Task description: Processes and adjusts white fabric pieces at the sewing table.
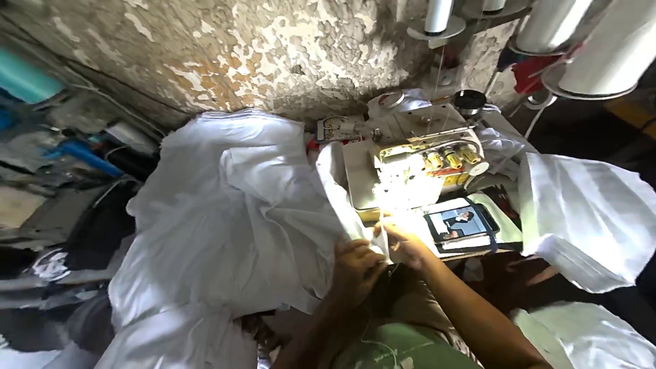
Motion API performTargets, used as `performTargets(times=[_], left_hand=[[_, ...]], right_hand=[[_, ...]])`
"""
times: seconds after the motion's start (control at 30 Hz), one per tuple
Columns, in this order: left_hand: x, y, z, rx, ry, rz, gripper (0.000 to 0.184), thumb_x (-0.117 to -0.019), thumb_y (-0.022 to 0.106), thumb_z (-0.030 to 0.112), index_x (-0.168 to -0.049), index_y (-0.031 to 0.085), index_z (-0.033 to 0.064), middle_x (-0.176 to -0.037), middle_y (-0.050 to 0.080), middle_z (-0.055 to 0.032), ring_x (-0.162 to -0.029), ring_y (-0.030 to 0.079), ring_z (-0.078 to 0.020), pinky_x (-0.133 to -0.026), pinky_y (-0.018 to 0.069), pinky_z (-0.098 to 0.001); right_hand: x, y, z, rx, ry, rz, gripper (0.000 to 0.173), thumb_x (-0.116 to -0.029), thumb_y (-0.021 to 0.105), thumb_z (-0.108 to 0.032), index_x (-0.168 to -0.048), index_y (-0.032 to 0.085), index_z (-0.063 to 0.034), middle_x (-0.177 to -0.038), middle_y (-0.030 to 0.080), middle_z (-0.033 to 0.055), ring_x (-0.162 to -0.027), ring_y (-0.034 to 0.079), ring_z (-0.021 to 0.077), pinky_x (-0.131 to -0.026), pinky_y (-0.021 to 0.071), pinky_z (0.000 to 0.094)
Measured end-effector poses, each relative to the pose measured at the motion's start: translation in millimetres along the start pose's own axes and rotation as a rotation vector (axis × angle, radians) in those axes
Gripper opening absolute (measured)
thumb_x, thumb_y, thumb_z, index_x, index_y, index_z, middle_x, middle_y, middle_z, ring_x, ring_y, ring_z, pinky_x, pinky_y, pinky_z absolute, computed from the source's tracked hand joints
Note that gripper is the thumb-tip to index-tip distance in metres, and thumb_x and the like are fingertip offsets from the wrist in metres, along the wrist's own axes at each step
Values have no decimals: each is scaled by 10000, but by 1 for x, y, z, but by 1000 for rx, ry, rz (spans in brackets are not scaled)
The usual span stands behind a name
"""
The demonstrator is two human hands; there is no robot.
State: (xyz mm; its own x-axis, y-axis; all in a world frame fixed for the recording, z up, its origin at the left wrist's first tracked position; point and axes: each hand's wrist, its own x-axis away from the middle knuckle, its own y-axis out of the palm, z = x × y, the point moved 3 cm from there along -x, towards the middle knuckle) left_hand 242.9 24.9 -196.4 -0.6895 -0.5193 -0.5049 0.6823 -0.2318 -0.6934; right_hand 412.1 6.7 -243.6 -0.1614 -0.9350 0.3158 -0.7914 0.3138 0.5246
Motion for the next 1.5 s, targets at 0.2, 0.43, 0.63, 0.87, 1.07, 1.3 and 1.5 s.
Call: performTargets(times=[0.2,0.43,0.63,0.87,1.07,1.3,1.5], left_hand=[[-28,8,-33,-21,-211,12,182,-955,679,203,-967,785,55,-1200,704,-184,-1322,528,-464,-1118,280,-724],[-17,-69,-15,584,-449,153,235,-1027,520,85,-1120,661,-79,-1139,681,-83,-1079,620,-58,-963,498,-248],[12,-118,10,399,-273,-149,250,-1032,562,122,-1099,682,-87,-1072,715,-146,-1036,665,-98,-957,515,-251],[12,-76,27,380,-49,-200,174,-956,696,201,-961,784,52,-890,733,-83,-888,671,-151,-825,528,-260],[6,-40,-6,46,-202,-211,236,-942,696,196,-1088,760,22,-1018,734,-182,-976,705,-363,-840,573,-495],[22,-47,-35,350,-532,-112,302,-1041,551,160,-1205,663,-69,-1245,678,-176,-1118,665,-168,-985,522,-314],[14,-90,-11,424,-457,113,245,-1034,532,90,-1132,647,-102,-1044,710,-103,-952,644,10,-868,509,-155]], right_hand=[[0,-30,-23,-460,-148,442,270,-1128,290,-268,-1187,496,-103,-934,638,42,-843,672,133,-753,577,319],[22,7,-15,-288,-107,78,479,-1114,210,-393,-1001,611,-158,-805,735,-37,-714,707,46,-649,600,230],[16,24,-13,-227,-100,-285,272,-867,796,-309,-1085,729,-162,-953,771,15,-851,739,90,-780,624,275],[15,13,-7,-157,13,-393,674,-919,556,-680,-1330,641,-153,-1252,714,15,-1124,693,165,-927,587,379],[3,-12,-37,-554,-194,342,400,-1123,257,-249,-919,579,-130,-653,612,-19,-573,628,88,-590,579,263],[0,-10,-31,-606,-263,337,287,-1109,302,-168,-1020,574,-140,-752,656,2,-669,676,116,-662,605,290],[11,-4,-42,-467,-386,103,362,-1036,308,-68,-1176,598,-232,-919,752,-24,-842,739,132,-741,634,344]])
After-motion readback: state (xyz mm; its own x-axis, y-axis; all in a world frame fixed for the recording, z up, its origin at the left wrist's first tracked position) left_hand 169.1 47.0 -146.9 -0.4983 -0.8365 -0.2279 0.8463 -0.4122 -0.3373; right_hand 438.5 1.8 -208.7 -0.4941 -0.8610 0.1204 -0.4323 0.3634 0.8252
